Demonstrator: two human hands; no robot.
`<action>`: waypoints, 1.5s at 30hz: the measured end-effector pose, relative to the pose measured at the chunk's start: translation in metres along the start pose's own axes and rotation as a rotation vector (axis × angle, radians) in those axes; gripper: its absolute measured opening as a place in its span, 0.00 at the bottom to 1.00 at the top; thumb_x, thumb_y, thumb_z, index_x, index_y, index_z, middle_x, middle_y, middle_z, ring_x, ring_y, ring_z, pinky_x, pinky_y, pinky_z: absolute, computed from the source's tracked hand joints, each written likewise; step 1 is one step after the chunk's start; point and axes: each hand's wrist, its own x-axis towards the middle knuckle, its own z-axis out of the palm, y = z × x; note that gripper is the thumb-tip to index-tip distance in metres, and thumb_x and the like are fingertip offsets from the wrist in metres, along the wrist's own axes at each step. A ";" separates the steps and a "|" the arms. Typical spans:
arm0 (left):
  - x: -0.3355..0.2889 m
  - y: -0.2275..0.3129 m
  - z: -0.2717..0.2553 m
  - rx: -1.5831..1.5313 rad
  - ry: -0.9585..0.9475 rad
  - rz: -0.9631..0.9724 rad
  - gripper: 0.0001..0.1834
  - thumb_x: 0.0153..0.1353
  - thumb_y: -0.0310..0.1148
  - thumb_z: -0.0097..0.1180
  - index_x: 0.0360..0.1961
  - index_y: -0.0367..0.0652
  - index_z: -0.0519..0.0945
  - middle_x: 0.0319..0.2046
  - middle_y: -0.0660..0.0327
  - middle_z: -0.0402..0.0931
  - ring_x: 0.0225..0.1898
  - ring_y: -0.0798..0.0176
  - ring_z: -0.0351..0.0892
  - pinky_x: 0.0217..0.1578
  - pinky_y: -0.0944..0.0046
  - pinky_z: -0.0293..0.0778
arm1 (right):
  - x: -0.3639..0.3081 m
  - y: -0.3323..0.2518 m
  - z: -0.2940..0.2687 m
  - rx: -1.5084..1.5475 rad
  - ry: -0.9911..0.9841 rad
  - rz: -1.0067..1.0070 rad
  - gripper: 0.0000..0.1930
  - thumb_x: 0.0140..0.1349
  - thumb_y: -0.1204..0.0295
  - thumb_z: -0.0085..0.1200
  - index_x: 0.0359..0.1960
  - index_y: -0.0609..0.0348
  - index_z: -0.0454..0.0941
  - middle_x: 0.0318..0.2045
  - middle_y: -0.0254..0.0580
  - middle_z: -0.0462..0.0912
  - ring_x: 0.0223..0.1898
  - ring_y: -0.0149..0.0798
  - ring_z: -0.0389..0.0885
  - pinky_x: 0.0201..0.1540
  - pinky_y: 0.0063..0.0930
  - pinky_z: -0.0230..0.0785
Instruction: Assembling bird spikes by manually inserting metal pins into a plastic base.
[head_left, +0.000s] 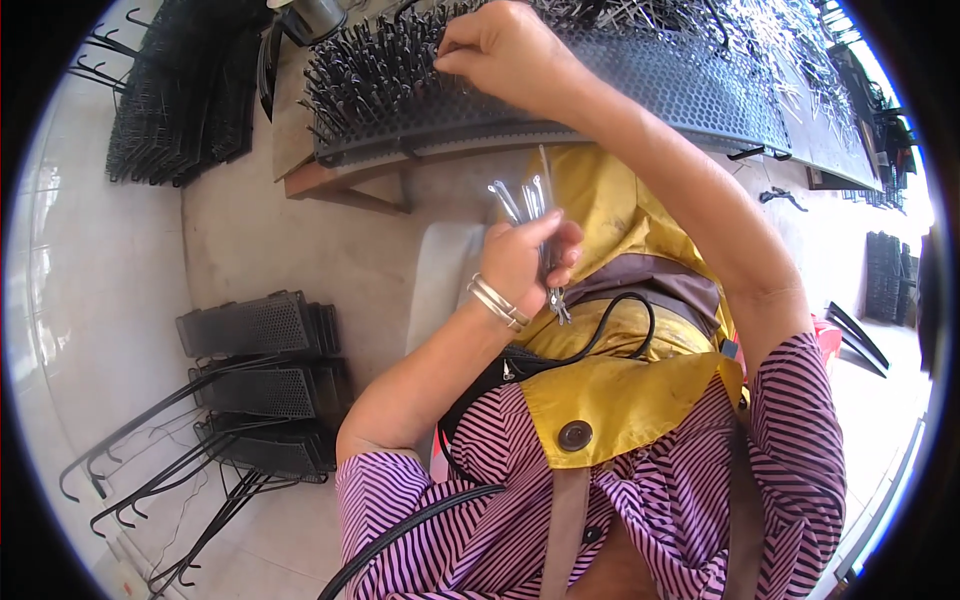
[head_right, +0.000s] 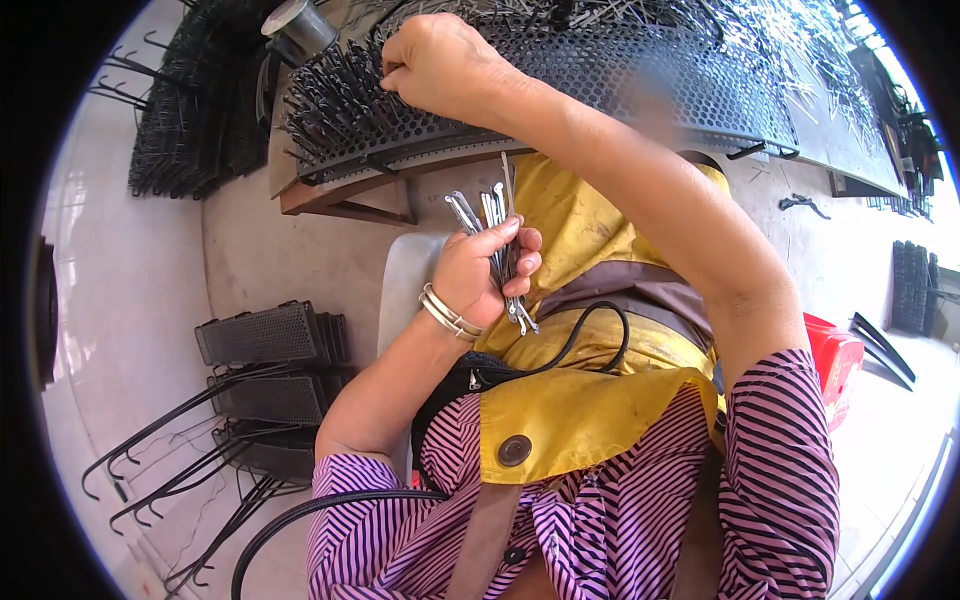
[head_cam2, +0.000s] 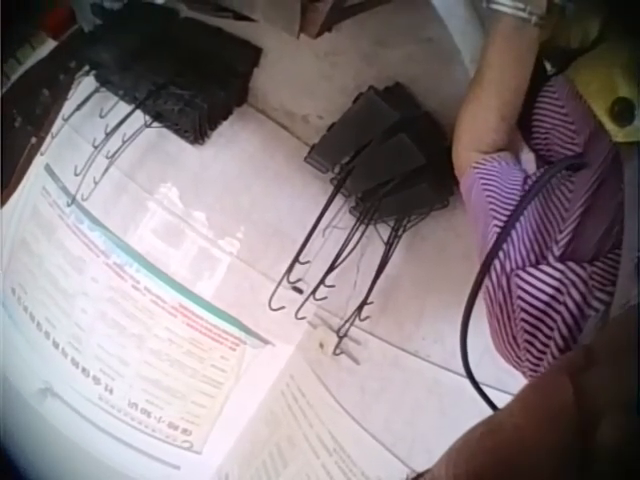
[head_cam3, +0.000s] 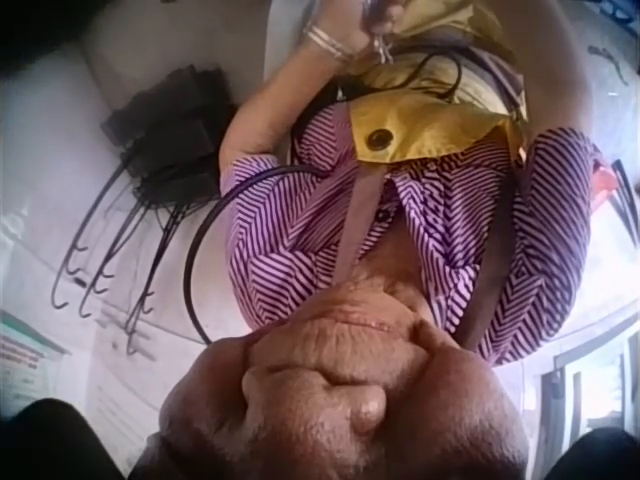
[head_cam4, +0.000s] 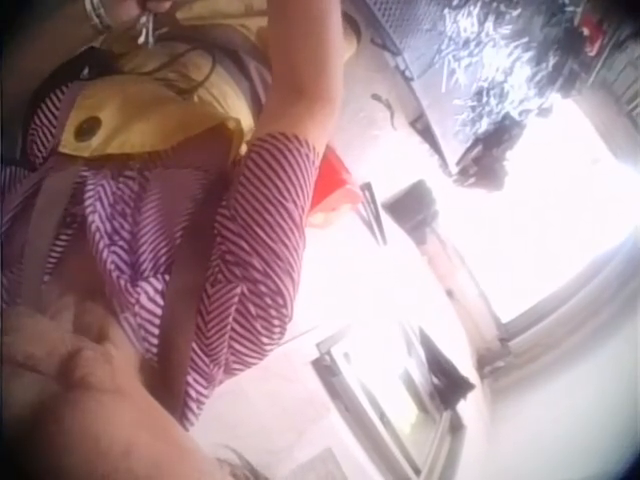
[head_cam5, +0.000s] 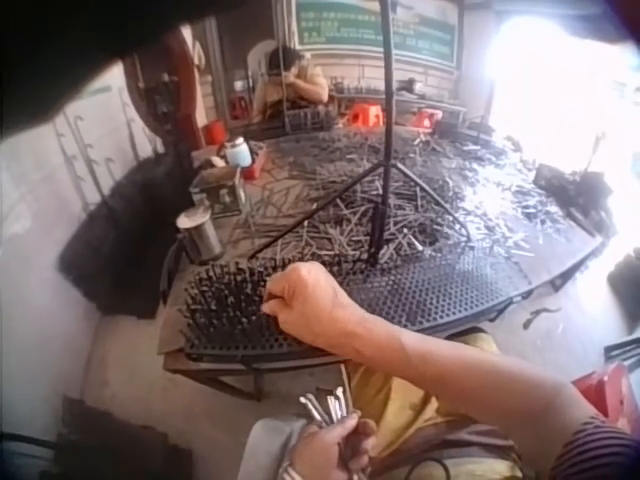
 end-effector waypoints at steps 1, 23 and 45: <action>0.000 0.000 -0.001 0.001 0.004 -0.002 0.04 0.57 0.29 0.43 0.30 0.39 0.67 0.24 0.57 0.70 0.20 0.67 0.66 0.12 0.74 0.56 | 0.001 -0.003 -0.002 -0.095 0.064 -0.056 0.05 0.39 0.76 0.52 0.20 0.65 0.75 0.17 0.55 0.73 0.22 0.51 0.74 0.26 0.35 0.66; 0.000 0.001 -0.001 -0.012 -0.004 0.002 0.05 0.55 0.28 0.44 0.30 0.38 0.67 0.24 0.56 0.70 0.20 0.66 0.66 0.13 0.73 0.56 | -0.007 0.009 0.012 -0.017 -0.041 0.157 0.09 0.48 0.70 0.49 0.18 0.63 0.72 0.14 0.50 0.72 0.22 0.52 0.72 0.24 0.36 0.66; -0.001 -0.001 0.005 -0.004 -0.076 0.154 0.07 0.52 0.29 0.51 0.31 0.38 0.70 0.23 0.57 0.72 0.19 0.65 0.72 0.11 0.73 0.58 | -0.096 -0.009 -0.052 0.786 -0.201 0.991 0.06 0.49 0.75 0.50 0.25 0.68 0.73 0.17 0.38 0.76 0.16 0.25 0.71 0.17 0.16 0.64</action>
